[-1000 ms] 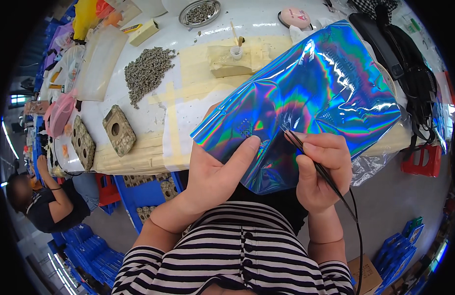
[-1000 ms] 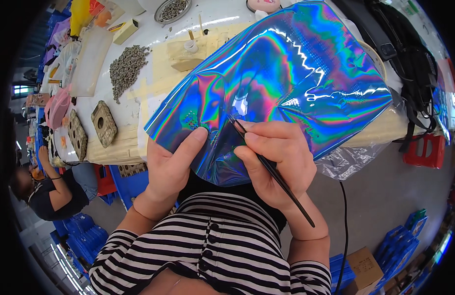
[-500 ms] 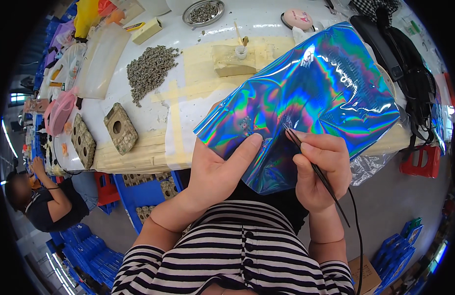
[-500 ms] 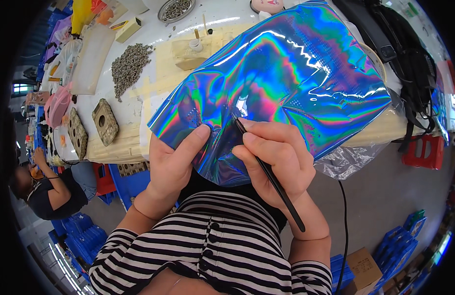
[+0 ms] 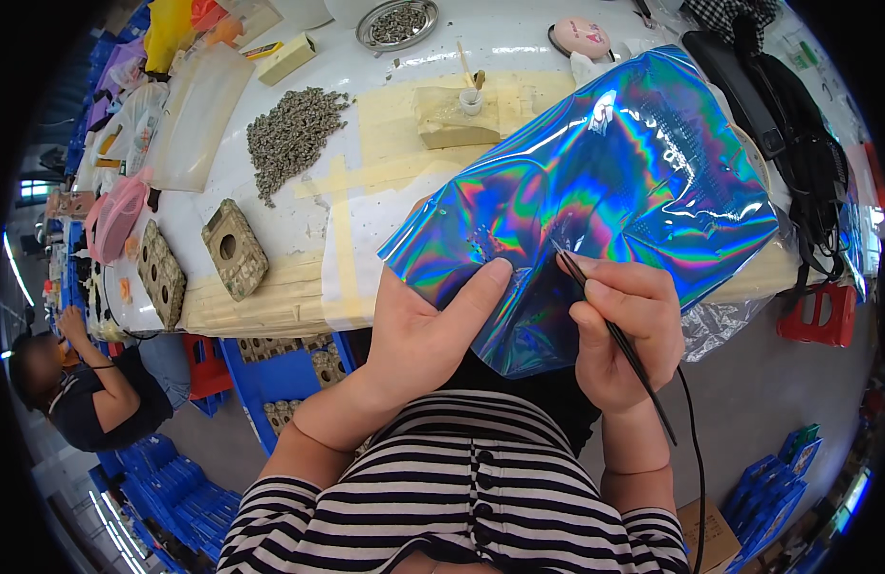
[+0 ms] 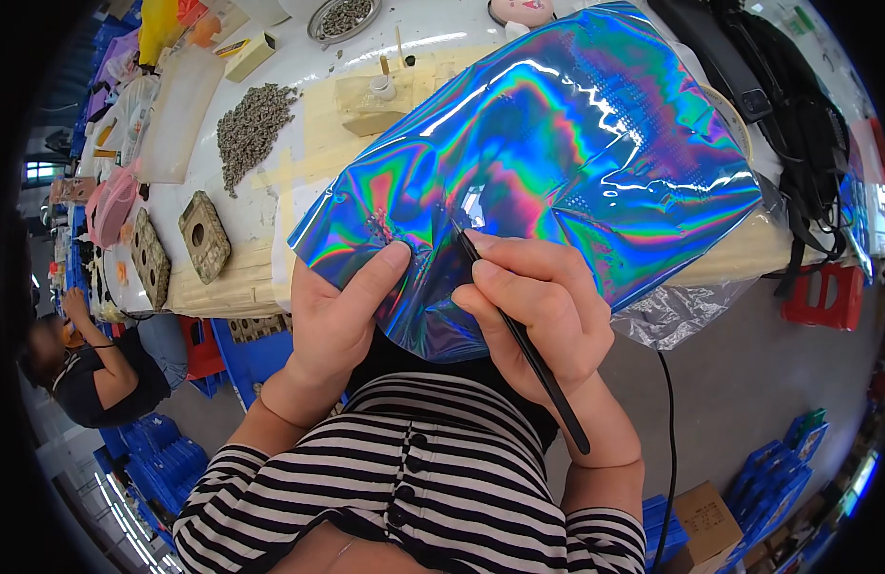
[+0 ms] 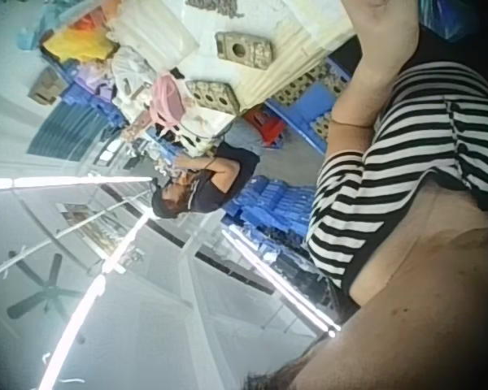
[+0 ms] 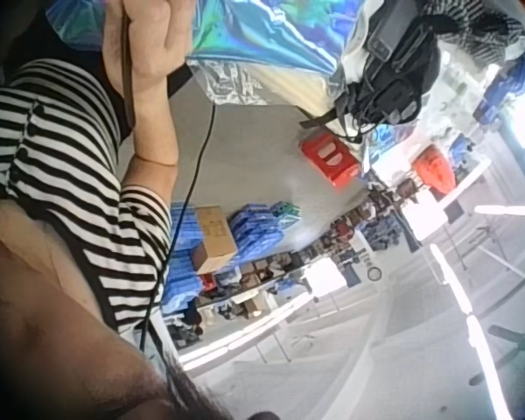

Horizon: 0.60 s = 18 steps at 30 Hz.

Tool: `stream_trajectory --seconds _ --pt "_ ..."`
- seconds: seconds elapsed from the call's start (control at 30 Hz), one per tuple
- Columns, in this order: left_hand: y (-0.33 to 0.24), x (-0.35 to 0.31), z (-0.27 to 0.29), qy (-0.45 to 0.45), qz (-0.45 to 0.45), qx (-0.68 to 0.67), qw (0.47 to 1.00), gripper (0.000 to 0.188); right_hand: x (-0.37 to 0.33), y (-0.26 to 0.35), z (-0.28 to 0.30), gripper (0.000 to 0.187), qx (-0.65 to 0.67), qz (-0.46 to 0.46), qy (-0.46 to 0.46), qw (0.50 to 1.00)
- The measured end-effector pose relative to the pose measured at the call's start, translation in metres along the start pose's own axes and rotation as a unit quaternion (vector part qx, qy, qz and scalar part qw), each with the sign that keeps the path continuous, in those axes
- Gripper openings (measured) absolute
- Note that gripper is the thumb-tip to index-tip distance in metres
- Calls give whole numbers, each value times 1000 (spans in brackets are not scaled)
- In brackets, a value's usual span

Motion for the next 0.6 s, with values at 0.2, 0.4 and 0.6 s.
stream_trajectory --seconds 0.2,0.4,0.6 --pt "1 -1 -1 -4 22 -14 1000 37 -1 0 1 23 -2 6 -2 1000" --pt "-1 1 -2 2 16 -22 1000 33 -4 -7 6 22 17 -16 -27 999" --pt "-8 0 -8 20 5 -1 1000 38 5 6 23 21 40 6 -40 998"
Point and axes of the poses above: each hand's wrist, its own x-axis towards the middle knuckle, its own z-axis out of the back of the hand, y = z × x, the point moved 10 cm from there along x, towards the middle knuckle, and after that the axes turned 5 degrees about x, right-handed, at the moved point
